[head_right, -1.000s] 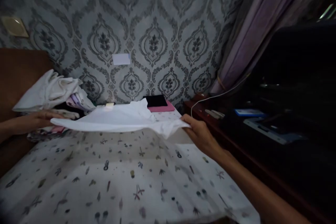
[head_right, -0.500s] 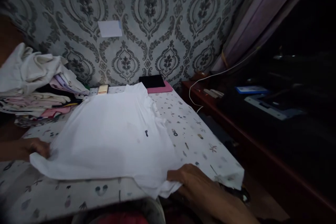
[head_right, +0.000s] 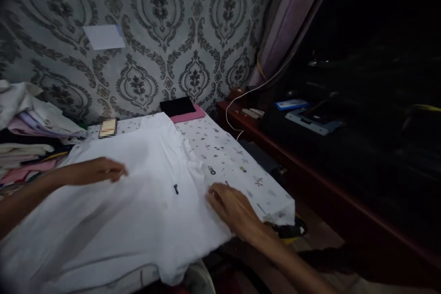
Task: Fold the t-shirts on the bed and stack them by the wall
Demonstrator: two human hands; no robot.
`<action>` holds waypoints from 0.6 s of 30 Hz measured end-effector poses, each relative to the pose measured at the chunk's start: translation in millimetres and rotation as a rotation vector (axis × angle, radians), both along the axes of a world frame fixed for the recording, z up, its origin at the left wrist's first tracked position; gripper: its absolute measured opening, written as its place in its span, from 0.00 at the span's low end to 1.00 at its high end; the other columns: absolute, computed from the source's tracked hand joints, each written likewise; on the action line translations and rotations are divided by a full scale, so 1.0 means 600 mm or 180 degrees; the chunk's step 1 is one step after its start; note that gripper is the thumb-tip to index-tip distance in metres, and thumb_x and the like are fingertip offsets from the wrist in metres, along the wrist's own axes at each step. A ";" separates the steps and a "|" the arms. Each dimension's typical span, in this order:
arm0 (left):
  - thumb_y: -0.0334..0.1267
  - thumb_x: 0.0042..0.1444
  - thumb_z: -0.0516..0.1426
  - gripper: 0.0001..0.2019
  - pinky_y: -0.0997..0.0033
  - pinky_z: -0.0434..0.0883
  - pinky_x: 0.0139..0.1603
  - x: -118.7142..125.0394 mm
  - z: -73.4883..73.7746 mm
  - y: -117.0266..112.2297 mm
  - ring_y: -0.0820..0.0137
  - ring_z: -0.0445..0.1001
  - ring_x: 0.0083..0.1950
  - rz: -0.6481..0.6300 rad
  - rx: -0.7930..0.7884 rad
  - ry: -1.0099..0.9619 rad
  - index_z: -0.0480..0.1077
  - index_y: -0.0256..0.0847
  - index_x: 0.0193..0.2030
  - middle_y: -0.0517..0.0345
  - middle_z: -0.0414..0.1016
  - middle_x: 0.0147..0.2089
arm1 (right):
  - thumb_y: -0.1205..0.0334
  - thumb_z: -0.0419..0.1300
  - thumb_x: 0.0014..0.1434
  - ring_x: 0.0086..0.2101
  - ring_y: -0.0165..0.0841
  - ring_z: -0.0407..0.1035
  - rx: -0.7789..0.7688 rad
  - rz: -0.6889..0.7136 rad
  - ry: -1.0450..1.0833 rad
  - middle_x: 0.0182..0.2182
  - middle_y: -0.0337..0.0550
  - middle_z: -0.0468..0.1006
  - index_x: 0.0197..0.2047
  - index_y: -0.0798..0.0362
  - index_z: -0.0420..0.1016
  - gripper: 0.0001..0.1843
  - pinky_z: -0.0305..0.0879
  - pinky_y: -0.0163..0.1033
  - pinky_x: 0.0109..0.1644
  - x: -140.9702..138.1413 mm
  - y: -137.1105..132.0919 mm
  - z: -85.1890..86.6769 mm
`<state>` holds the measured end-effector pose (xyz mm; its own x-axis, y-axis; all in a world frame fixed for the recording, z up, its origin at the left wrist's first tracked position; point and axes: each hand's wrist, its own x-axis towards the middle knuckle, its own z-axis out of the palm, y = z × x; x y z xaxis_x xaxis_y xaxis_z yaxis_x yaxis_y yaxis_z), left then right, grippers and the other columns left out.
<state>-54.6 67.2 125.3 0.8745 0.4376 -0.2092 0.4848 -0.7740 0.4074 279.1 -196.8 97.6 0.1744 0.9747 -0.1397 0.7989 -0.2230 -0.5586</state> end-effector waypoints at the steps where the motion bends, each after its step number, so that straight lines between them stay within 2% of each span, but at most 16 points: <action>1: 0.44 0.60 0.49 0.16 0.77 0.68 0.36 0.074 0.007 0.022 0.71 0.75 0.33 -0.0081 -0.0080 -0.0152 0.77 0.43 0.42 0.58 0.78 0.32 | 0.54 0.47 0.66 0.39 0.38 0.71 0.0186 -0.0247 -0.0215 0.39 0.46 0.78 0.44 0.51 0.74 0.17 0.65 0.43 0.45 0.002 0.017 -0.011; 2: 0.41 0.60 0.48 0.17 0.76 0.69 0.38 0.145 0.007 0.043 0.70 0.76 0.35 -0.0039 -0.0079 -0.0334 0.76 0.41 0.45 0.57 0.78 0.33 | 0.55 0.46 0.67 0.40 0.38 0.71 0.0293 -0.0399 -0.0356 0.40 0.47 0.77 0.43 0.52 0.72 0.16 0.65 0.43 0.45 0.003 0.033 -0.022; 4: 0.37 0.58 0.48 0.17 0.75 0.69 0.41 0.265 -0.007 0.079 0.70 0.76 0.37 0.0249 -0.0039 -0.0594 0.74 0.39 0.47 0.56 0.78 0.34 | 0.54 0.48 0.66 0.42 0.39 0.70 0.0361 -0.0511 -0.0447 0.42 0.49 0.75 0.41 0.52 0.70 0.13 0.65 0.43 0.46 0.001 0.059 -0.039; 5: 0.35 0.56 0.49 0.17 0.75 0.69 0.40 0.313 -0.020 0.095 0.70 0.76 0.36 0.0377 -0.0068 -0.0580 0.74 0.39 0.48 0.56 0.77 0.33 | 0.54 0.50 0.65 0.42 0.40 0.69 0.0366 -0.0524 -0.0457 0.41 0.50 0.74 0.40 0.52 0.69 0.12 0.65 0.43 0.46 0.000 0.069 -0.045; 7: 0.32 0.51 0.52 0.17 0.75 0.68 0.34 0.380 -0.045 0.120 0.70 0.74 0.29 0.0419 -0.0165 -0.0444 0.73 0.39 0.47 0.60 0.74 0.26 | 0.56 0.54 0.62 0.40 0.39 0.68 0.0404 -0.0526 -0.0446 0.39 0.48 0.73 0.36 0.51 0.66 0.07 0.64 0.44 0.45 -0.004 0.083 -0.056; 9: 0.29 0.46 0.54 0.16 0.75 0.65 0.27 0.417 -0.065 0.139 0.70 0.71 0.22 0.0364 -0.0324 -0.0257 0.73 0.40 0.43 0.65 0.70 0.19 | 0.60 0.55 0.59 0.37 0.38 0.66 0.0509 -0.0501 -0.0368 0.36 0.45 0.71 0.31 0.50 0.62 0.06 0.63 0.43 0.44 -0.006 0.092 -0.064; 13: 0.26 0.39 0.56 0.11 0.76 0.61 0.20 0.441 -0.079 0.156 0.73 0.65 0.15 0.0328 -0.0639 -0.0153 0.69 0.41 0.32 0.69 0.66 0.14 | 0.64 0.54 0.54 0.31 0.33 0.62 0.0794 -0.0592 0.0298 0.29 0.38 0.67 0.27 0.49 0.55 0.09 0.58 0.38 0.36 0.000 0.101 -0.069; 16: 0.26 0.44 0.55 0.10 0.77 0.62 0.22 0.450 -0.082 0.153 0.74 0.67 0.16 0.0365 -0.0837 -0.0491 0.65 0.41 0.33 0.67 0.69 0.17 | 0.63 0.54 0.52 0.27 0.31 0.59 0.0956 -0.0851 0.1185 0.24 0.34 0.64 0.25 0.49 0.53 0.11 0.56 0.36 0.32 0.013 0.101 -0.064; 18: 0.27 0.49 0.53 0.09 0.78 0.63 0.24 0.460 -0.087 0.148 0.75 0.69 0.19 0.0444 -0.0887 -0.0865 0.62 0.42 0.37 0.65 0.71 0.22 | 0.62 0.55 0.51 0.27 0.30 0.59 0.1156 -0.1117 0.1395 0.23 0.33 0.63 0.24 0.49 0.53 0.11 0.56 0.35 0.31 0.026 0.094 -0.061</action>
